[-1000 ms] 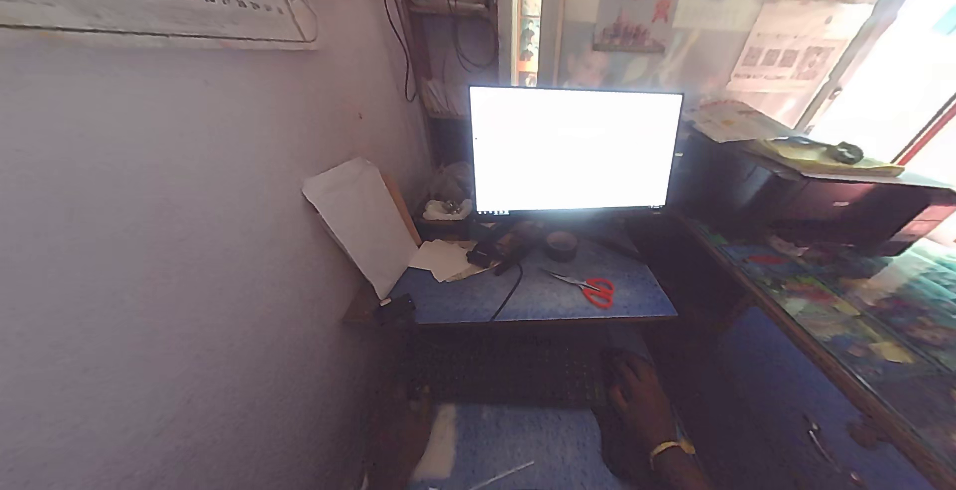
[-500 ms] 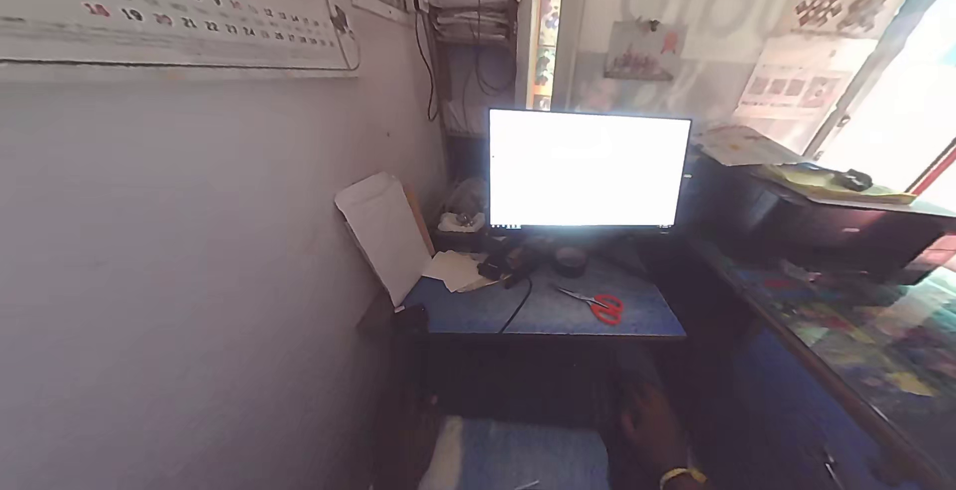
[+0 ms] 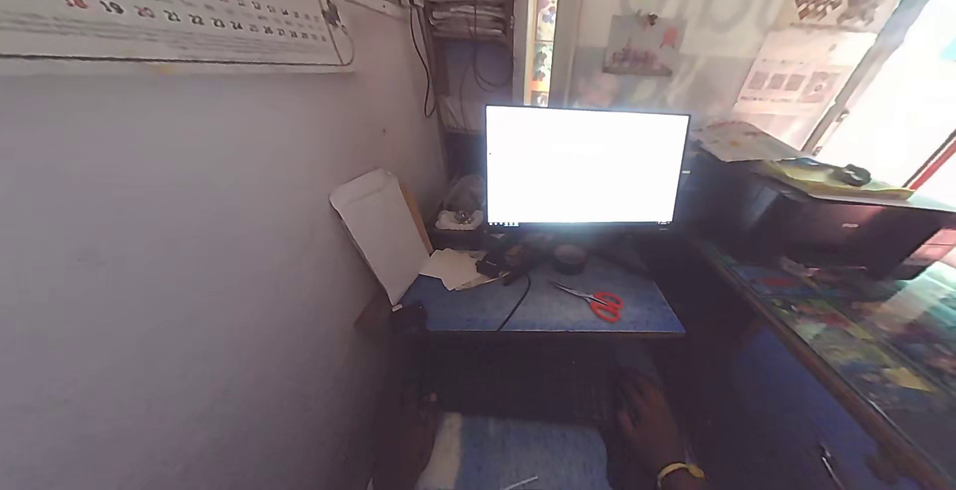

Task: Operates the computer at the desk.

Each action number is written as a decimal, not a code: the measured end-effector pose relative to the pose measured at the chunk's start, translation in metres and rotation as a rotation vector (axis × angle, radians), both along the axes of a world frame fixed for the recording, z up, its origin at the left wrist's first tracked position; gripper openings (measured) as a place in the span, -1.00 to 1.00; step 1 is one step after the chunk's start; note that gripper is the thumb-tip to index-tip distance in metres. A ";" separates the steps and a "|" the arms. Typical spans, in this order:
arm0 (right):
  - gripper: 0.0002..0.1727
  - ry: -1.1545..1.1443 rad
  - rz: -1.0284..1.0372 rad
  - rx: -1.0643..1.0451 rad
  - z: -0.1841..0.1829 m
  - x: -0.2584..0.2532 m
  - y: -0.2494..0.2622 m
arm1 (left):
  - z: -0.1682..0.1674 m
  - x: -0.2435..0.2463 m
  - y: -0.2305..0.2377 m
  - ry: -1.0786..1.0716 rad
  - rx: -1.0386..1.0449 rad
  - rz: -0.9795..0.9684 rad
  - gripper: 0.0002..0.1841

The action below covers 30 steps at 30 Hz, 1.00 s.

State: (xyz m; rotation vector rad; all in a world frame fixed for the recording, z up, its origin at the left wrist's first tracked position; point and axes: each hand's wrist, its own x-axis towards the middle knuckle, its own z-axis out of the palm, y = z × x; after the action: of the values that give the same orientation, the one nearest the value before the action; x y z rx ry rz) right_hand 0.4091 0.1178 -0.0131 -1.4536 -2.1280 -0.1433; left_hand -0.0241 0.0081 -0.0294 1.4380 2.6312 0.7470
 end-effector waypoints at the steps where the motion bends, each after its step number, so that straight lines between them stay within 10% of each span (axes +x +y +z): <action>1: -0.50 0.005 -0.004 0.003 -0.001 0.000 0.000 | 0.000 0.000 0.000 -0.004 -0.001 0.003 -0.28; 30: -0.46 0.000 -0.065 -0.077 0.004 -0.001 -0.003 | 0.004 0.003 -0.002 -0.069 -0.014 0.023 -0.31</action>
State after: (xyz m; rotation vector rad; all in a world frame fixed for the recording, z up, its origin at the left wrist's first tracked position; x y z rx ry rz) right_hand 0.4080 0.1153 -0.0094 -1.5683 -2.1081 -0.0865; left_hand -0.0207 0.0057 -0.0249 1.3557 2.6007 0.7641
